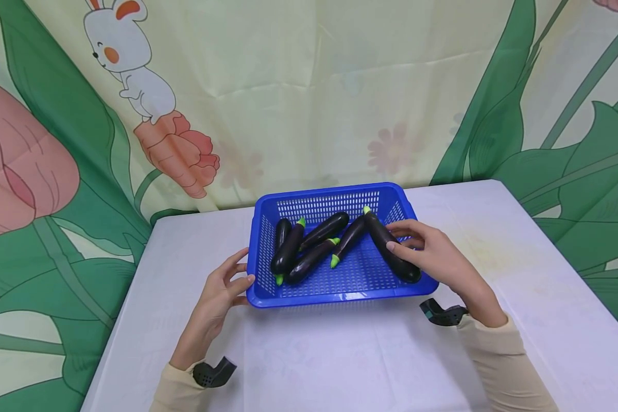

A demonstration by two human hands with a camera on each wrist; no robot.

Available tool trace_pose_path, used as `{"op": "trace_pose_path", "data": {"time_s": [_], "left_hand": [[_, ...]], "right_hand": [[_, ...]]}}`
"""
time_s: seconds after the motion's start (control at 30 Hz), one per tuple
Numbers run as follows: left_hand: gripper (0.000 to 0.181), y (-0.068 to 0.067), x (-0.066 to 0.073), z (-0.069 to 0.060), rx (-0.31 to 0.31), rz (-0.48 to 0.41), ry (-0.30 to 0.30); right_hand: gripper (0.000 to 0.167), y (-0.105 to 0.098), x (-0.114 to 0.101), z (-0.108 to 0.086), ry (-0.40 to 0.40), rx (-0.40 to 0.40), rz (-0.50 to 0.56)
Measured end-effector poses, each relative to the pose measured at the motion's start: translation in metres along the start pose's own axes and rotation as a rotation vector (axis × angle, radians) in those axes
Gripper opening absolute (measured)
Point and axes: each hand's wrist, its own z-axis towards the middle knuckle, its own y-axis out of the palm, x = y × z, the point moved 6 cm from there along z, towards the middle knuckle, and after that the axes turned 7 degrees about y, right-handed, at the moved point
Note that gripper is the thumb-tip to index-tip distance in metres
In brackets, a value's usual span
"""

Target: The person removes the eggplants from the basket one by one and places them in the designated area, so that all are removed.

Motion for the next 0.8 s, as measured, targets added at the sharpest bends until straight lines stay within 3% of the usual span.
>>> {"op": "trace_pose_path", "data": {"time_s": [0.43, 0.8], "left_hand": [[0.067, 0.000, 0.000, 0.001, -0.005, -0.007, -0.003], [0.067, 0.000, 0.000, 0.001, -0.003, -0.004, -0.001]], "right_hand": [[0.051, -0.020, 0.011, -0.001, 0.049, -0.027, 0.164], [0.049, -0.041, 0.024, -0.002, 0.060, 0.019, 0.214]]}}
